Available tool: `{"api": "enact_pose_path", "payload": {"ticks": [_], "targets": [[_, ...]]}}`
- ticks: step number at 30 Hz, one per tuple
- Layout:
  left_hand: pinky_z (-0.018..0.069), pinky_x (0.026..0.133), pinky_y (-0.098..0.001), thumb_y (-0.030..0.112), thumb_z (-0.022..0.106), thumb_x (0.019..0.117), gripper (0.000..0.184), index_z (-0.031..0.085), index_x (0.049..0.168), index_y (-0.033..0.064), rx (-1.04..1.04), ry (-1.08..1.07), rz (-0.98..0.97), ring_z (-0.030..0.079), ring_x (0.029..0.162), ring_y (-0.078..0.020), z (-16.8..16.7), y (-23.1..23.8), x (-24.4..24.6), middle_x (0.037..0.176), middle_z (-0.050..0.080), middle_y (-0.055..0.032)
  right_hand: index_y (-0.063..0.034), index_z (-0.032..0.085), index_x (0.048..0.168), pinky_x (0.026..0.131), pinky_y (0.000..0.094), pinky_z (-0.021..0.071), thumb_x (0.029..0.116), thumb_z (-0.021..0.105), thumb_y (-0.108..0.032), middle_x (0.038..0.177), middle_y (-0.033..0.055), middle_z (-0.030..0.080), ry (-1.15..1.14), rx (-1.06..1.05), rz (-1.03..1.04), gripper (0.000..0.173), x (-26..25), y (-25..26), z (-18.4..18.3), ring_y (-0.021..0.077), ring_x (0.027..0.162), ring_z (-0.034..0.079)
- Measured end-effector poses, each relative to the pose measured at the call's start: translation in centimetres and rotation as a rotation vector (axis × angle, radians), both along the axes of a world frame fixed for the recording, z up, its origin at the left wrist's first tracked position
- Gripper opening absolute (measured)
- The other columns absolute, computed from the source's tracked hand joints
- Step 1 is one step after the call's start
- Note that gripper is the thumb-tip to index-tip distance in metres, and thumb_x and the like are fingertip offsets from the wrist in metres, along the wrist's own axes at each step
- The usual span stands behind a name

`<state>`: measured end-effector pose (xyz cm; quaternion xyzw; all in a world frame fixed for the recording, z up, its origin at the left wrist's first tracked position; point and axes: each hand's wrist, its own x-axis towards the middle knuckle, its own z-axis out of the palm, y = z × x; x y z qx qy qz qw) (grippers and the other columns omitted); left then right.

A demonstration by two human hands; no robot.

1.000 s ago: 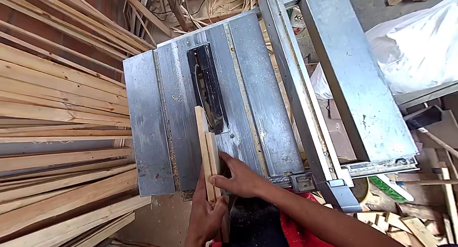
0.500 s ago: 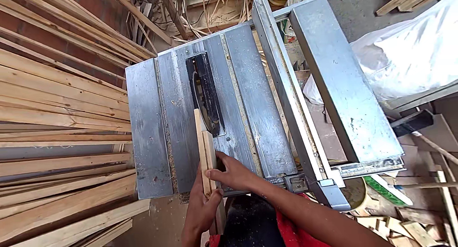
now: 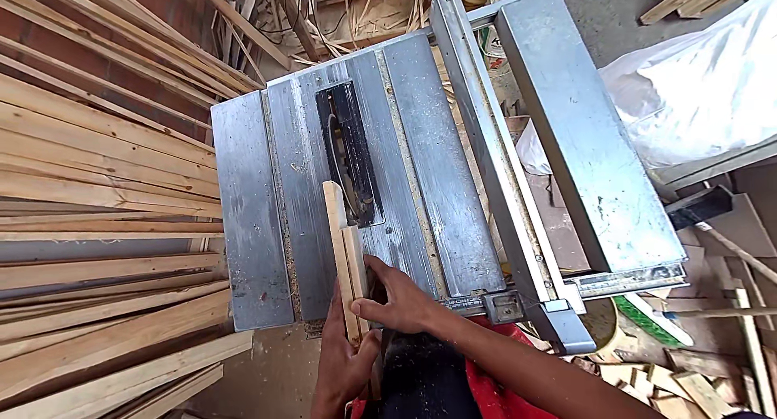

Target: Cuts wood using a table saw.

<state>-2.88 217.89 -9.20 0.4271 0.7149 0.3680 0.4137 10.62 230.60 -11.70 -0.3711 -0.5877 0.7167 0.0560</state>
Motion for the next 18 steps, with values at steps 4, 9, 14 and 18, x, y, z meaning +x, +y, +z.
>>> {"api": "enact_pose_path", "payload": {"ticks": [4,9,14,18], "targets": [[0.0496,0.109,-0.0327,0.039,0.07,0.0805,0.101,0.025,0.151,-0.0185,-0.076,-0.076,0.036,0.06,0.126,-0.0175,-0.1,1.1,0.2,0.141,0.055,-0.0258,-0.0122,0.055,0.141,0.091,0.0415,0.0559,0.0847,0.066,-0.066,0.107,0.003,0.073,-0.085,-0.077,-0.031,0.079,-0.4,0.6,0.0,0.0135,0.099,0.069],[0.0552,0.1,-0.0322,0.029,0.07,0.0787,0.095,0.027,0.149,-0.0188,-0.086,-0.152,0.046,0.066,0.115,-0.0149,0.5,3.0,0.9,0.129,0.063,-0.0203,-0.0129,0.057,0.138,0.086,0.0389,0.0578,0.0869,0.067,-0.061,0.104,0.0032,0.072,-0.065,-0.13,-0.07,0.071,0.3,1.5,0.4,0.0135,0.091,0.07],[0.0544,0.101,-0.0312,0.036,0.073,0.0801,0.097,0.029,0.143,-0.0245,0.024,-0.083,0.022,0.065,0.115,-0.0161,0.3,1.9,1.0,0.128,0.062,-0.0254,-0.0121,0.053,0.143,0.089,0.0395,0.0565,0.0844,0.067,-0.067,0.104,0.0022,0.072,0.032,-0.037,-0.073,0.082,0.5,0.7,-0.3,0.0123,0.097,0.069],[0.0523,0.104,-0.0315,0.039,0.072,0.0794,0.101,0.027,0.145,-0.0237,-0.006,-0.061,0.046,0.063,0.119,-0.0169,0.2,1.4,1.1,0.133,0.058,-0.0275,-0.0128,0.054,0.143,0.088,0.0384,0.0565,0.0844,0.068,-0.065,0.102,0.002,0.072,0.019,-0.034,-0.074,0.08,0.3,0.5,-0.1,0.0114,0.094,0.069]]}}
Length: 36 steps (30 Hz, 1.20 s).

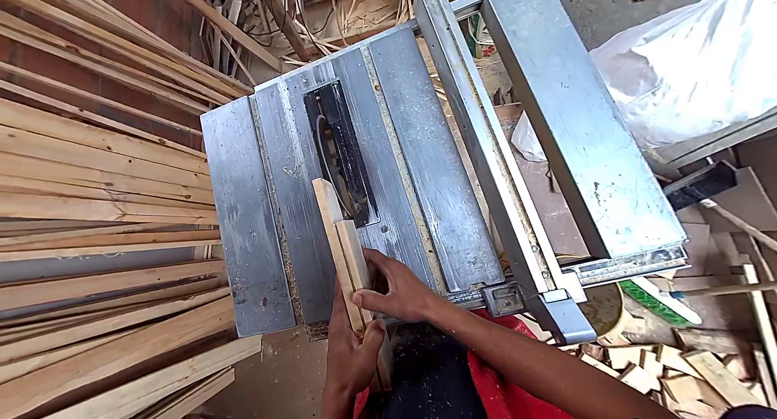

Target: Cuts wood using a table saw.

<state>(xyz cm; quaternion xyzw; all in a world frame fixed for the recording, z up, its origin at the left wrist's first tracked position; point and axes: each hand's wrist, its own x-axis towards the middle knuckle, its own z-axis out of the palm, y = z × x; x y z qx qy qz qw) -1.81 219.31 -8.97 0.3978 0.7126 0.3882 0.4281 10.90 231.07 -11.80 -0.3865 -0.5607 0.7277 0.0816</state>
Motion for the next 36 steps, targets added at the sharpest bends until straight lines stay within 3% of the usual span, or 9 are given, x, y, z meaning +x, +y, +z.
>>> {"api": "enact_pose_path", "payload": {"ticks": [6,14,17,21,27,30,32,33,36], "targets": [[0.0548,0.1,-0.0315,0.029,0.07,0.0792,0.094,0.028,0.147,-0.0198,-0.084,-0.081,0.002,0.065,0.114,-0.015,0.4,1.4,0.2,0.128,0.063,-0.021,-0.0127,0.057,0.139,0.089,0.0392,0.0555,0.0863,0.067,-0.063,0.103,0.0029,0.072,-0.07,-0.07,0.012,0.074,0.4,0.8,0.1,0.013,0.094,0.069],[0.0513,0.105,-0.0314,0.04,0.072,0.0795,0.102,0.027,0.144,-0.0242,0.001,0.013,-0.008,0.062,0.121,-0.018,-0.3,0.0,0.0,0.135,0.056,-0.0296,-0.0118,0.054,0.142,0.087,0.0365,0.0568,0.0838,0.068,-0.067,0.1,0.0013,0.072,0.037,0.031,-0.004,0.082,0.3,0.0,-0.5,0.0103,0.093,0.069],[0.0508,0.106,-0.032,0.037,0.069,0.0803,0.099,0.027,0.147,-0.0214,-0.071,-0.029,-0.008,0.061,0.122,-0.0168,0.0,0.4,0.2,0.135,0.058,-0.0257,-0.0135,0.057,0.14,0.089,0.0378,0.056,0.0847,0.068,-0.065,0.103,0.0019,0.072,-0.05,-0.037,0.008,0.076,0.4,0.3,0.0,0.0114,0.096,0.069],[0.0555,0.099,-0.0315,0.03,0.07,0.0793,0.092,0.03,0.144,-0.0215,-0.077,-0.093,-0.017,0.066,0.112,-0.0145,0.4,1.2,0.5,0.125,0.064,-0.0208,-0.0135,0.057,0.139,0.088,0.0385,0.0558,0.0855,0.067,-0.064,0.103,0.0024,0.072,-0.057,-0.046,-0.008,0.074,0.7,0.3,-0.1,0.0122,0.095,0.069],[0.0522,0.105,-0.0351,0.039,0.075,0.0794,0.103,0.026,0.143,-0.0254,0.088,-0.046,-0.022,0.063,0.119,-0.0194,0.0,-1.6,-0.3,0.13,0.059,-0.0281,-0.0123,0.055,0.14,0.089,0.0389,0.0576,0.079,0.069,-0.073,0.103,0.0012,0.073,0.063,0.072,-0.017,0.088,0.5,-1.1,0.1,0.0113,0.098,0.069],[0.0519,0.106,-0.0377,0.05,0.078,0.0824,0.107,0.024,0.152,-0.01,0.16,-0.3,0.037,0.061,0.124,-0.0164,1.7,-4.9,-1.4,0.139,0.058,-0.0162,-0.0111,0.06,0.131,0.084,0.0345,0.0589,0.0771,0.069,-0.078,0.098,-0.0004,0.071,0.094,0.014,-0.031,0.086,0.3,-1.0,0.7,0.009,0.091,0.069],[0.0554,0.101,-0.0419,0.042,0.08,0.0806,0.098,0.029,0.155,0.0044,0.181,-0.547,0.069,0.064,0.12,-0.0189,2.8,-5.9,-2.1,0.136,0.063,-0.0103,-0.0074,0.061,0.128,0.084,0.0329,0.0578,0.0777,0.074,-0.072,0.101,0.0015,0.069,0.133,-0.062,-0.07,0.083,-0.1,-0.8,0.5,0.0108,0.093,0.067],[0.0576,0.097,-0.0465,0.035,0.08,0.0806,0.087,0.036,0.152,0.0091,0.191,-0.675,0.07,0.068,0.116,-0.0239,3.0,-5.9,-2.2,0.131,0.067,-0.012,-0.0062,0.061,0.13,0.088,0.0335,0.0572,0.0799,0.075,-0.067,0.108,0.0026,0.069,0.18,-0.109,-0.088,0.08,-0.2,-0.8,0.4,0.0122,0.099,0.067],[0.0571,0.098,-0.0373,0.035,0.071,0.0893,0.069,0.046,0.15,0.0127,0.172,-0.769,-0.016,0.067,0.116,-0.0146,2.7,-5.4,-2.5,0.129,0.069,-0.0042,0.0005,0.06,0.128,0.096,0.0368,0.0589,0.0957,0.071,-0.038,0.112,0.0057,0.074,0.382,-0.211,-0.199,0.052,-0.5,-1.4,0.8,0.015,0.105,0.071]]}}
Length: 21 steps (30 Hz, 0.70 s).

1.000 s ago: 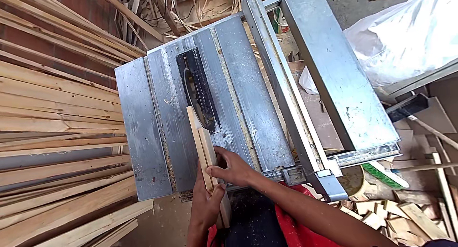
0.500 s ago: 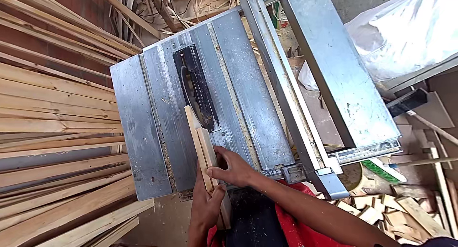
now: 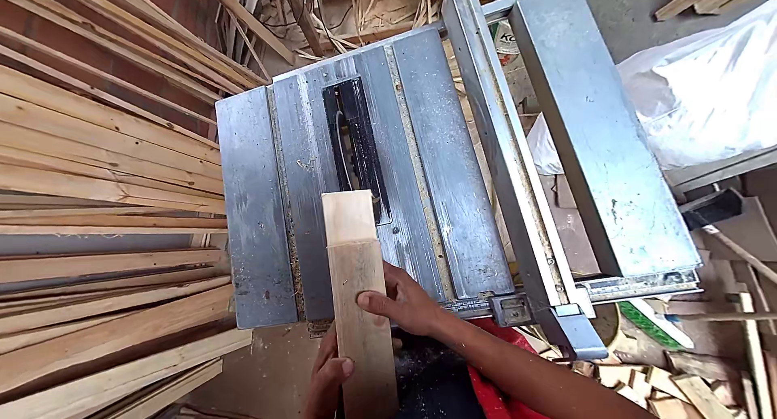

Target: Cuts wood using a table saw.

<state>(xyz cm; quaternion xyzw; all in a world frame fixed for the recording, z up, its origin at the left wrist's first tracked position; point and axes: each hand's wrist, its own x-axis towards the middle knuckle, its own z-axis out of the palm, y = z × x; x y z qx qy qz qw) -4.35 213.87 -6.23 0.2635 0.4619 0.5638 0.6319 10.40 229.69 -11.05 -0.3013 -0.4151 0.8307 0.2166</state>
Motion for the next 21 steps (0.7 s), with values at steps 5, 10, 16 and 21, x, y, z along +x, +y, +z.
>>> {"api": "enact_pose_path", "payload": {"ticks": [5,10,16,21], "targets": [[0.0606,0.093,-0.0421,0.041,0.076,0.0871,0.095,0.029,0.148,-0.0145,-0.135,0.602,0.038,0.068,0.11,-0.0238,-3.7,2.0,1.2,0.125,0.065,-0.0196,0.0019,0.06,0.123,0.084,0.0389,0.065,0.0965,0.071,-0.021,0.097,0.0067,0.077,-0.221,0.007,-0.282,0.037,0.1,-1.8,1.7,0.0182,0.09,0.076],[0.0578,0.096,-0.0433,0.067,0.088,0.051,0.136,0.035,0.151,-0.009,-0.271,1.082,-0.067,0.063,0.12,-0.0269,-3.5,2.1,4.2,0.141,0.054,-0.025,0.0033,0.058,0.125,0.085,0.0337,0.0641,0.096,0.07,-0.03,0.098,0.0033,0.075,-0.503,0.196,-0.25,0.046,1.0,-3.9,2.3,0.0114,0.09,0.074],[0.0514,0.107,-0.0395,0.055,0.084,0.0661,0.118,0.035,0.156,-0.0036,-0.294,0.686,-0.161,0.058,0.129,-0.0197,-4.1,2.6,2.0,0.146,0.055,-0.0162,-0.0021,0.046,0.146,0.083,0.0327,0.0631,0.0902,0.072,-0.05,0.106,0.0006,0.074,-0.699,0.291,-0.091,0.078,1.5,-2.8,2.1,0.0075,0.092,0.073],[0.0548,0.103,-0.0358,0.051,0.085,0.0676,0.112,0.037,0.156,0.0003,-0.308,0.648,-0.127,0.062,0.123,-0.0161,-4.0,2.8,1.7,0.143,0.057,-0.0133,-0.0097,0.047,0.145,0.078,0.0358,0.0637,0.0892,0.074,-0.048,0.103,0.0001,0.075,-0.676,0.251,-0.06,0.072,1.0,-1.8,3.4,0.0112,0.087,0.074]]}}
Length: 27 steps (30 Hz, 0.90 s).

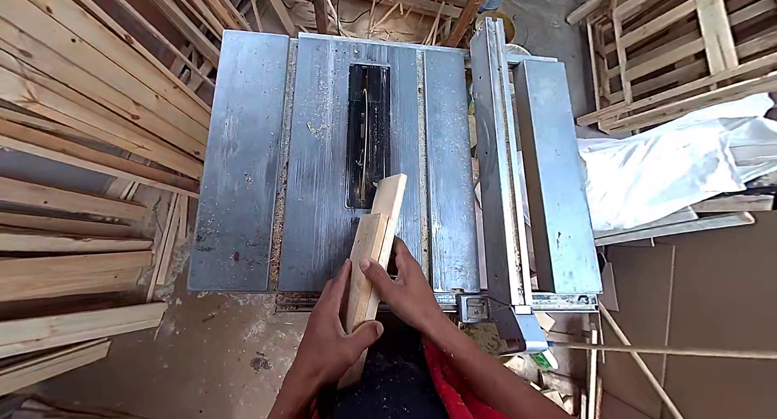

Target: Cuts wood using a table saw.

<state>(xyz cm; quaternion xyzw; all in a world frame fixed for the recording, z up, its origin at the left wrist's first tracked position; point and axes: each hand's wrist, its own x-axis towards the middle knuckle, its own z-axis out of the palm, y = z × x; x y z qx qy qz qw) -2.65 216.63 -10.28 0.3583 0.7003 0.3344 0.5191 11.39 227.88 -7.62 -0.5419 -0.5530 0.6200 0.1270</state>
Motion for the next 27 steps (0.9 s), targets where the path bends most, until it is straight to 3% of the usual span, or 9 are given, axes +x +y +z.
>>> {"api": "enact_pose_path", "payload": {"ticks": [4,6,8,10,13,16,19,22,27], "targets": [[0.0573,0.096,-0.0451,0.064,0.081,0.0686,0.117,0.036,0.156,0.0,-0.006,0.268,-0.08,0.064,0.117,-0.0231,1.6,-0.9,-0.4,0.139,0.057,-0.0167,-0.0024,0.049,0.138,0.086,0.0422,0.0619,0.0983,0.059,-0.02,0.108,0.0131,0.073,0.366,-0.198,-0.124,0.044,0.7,-0.2,-1.3,0.0237,0.097,0.073],[0.0599,0.093,-0.0413,0.059,0.086,0.0693,0.119,0.032,0.155,-0.0043,0.019,0.106,-0.027,0.066,0.113,-0.0206,2.5,-1.6,-1.4,0.135,0.061,-0.0139,-0.0011,0.047,0.137,0.091,0.0441,0.059,0.0962,0.051,-0.016,0.111,0.0144,0.071,0.615,-0.335,-0.173,0.044,1.5,-0.6,-3.3,0.0242,0.101,0.071],[0.0633,0.087,-0.0431,0.044,0.086,0.0785,0.106,0.031,0.154,-0.0055,0.045,-0.212,-0.038,0.07,0.109,-0.0228,3.3,-2.2,-2.8,0.132,0.065,-0.0128,-0.0061,0.048,0.13,0.094,0.0408,0.0582,0.0956,0.049,-0.017,0.11,0.0089,0.072,0.852,-0.473,-0.158,0.036,2.1,-1.3,-4.6,0.0185,0.103,0.071],[0.0606,0.097,-0.0447,0.038,0.081,0.0862,0.097,0.029,0.155,-0.0081,0.106,-0.349,-0.113,0.066,0.12,-0.0251,3.6,-3.1,-3.6,0.139,0.061,-0.0161,-0.0081,0.057,0.12,0.098,0.0403,0.057,0.0941,0.053,-0.019,0.11,0.0079,0.074,1.059,-0.575,-0.172,0.028,1.8,-2.0,-5.1,0.017,0.107,0.071],[0.047,0.115,-0.0409,0.05,0.074,0.0867,0.111,0.014,0.159,-0.0098,0.198,-0.281,-0.194,0.049,0.141,-0.0244,4.5,-4.2,-3.4,0.158,0.04,-0.0231,-0.0094,0.066,0.11,0.1,0.0415,0.0554,0.0909,0.051,-0.023,0.111,0.0074,0.074,1.159,-0.616,-0.189,0.027,0.9,-2.7,-5.1,0.0166,0.112,0.069],[0.0431,0.117,-0.0396,0.046,0.076,0.0836,0.115,0.009,0.159,-0.0106,0.24,-0.285,-0.115,0.045,0.144,-0.025,5.3,-5.4,-2.4,0.16,0.034,-0.0257,-0.007,0.064,0.112,0.1,0.0395,0.0552,0.0916,0.045,-0.02,0.11,0.007,0.074,1.04,-0.559,-0.166,0.031,0.2,-3.2,-5.0,0.0154,0.111,0.069],[0.0447,0.116,-0.0387,0.04,0.077,0.0823,0.112,0.012,0.16,-0.0076,0.223,-0.204,-0.045,0.047,0.142,-0.0231,5.7,-6.8,-2.2,0.159,0.037,-0.0237,0.0001,0.042,0.143,0.104,0.0356,0.0513,0.0999,0.039,-0.025,0.123,0.0086,0.067,0.702,-0.444,-0.002,0.049,-0.5,-3.4,-4.7,0.0142,0.115,0.064],[0.0495,0.11,-0.0412,0.045,0.077,0.0837,0.104,0.025,0.159,-0.0045,0.166,0.0,0.0,0.053,0.135,-0.0251,4.4,-7.6,-2.3,0.153,0.045,-0.0226,-0.0003,0.052,0.137,0.094,0.0377,0.0575,0.1028,0.052,-0.024,0.114,0.0107,0.069,0.454,-0.306,-0.011,0.041,-1.3,-4.0,-3.6,0.0186,0.103,0.069],[0.0497,0.109,-0.0383,0.046,0.073,0.0866,0.098,0.029,0.158,-0.0052,0.109,0.166,0.036,0.055,0.132,-0.0226,2.7,-7.3,-1.9,0.151,0.047,-0.0214,-0.0085,0.054,0.139,0.086,0.0333,0.0593,0.0965,0.068,-0.042,0.111,0.0009,0.072,0.225,-0.047,0.026,0.055,-1.1,-4.9,-1.9,0.0116,0.095,0.07]]}}
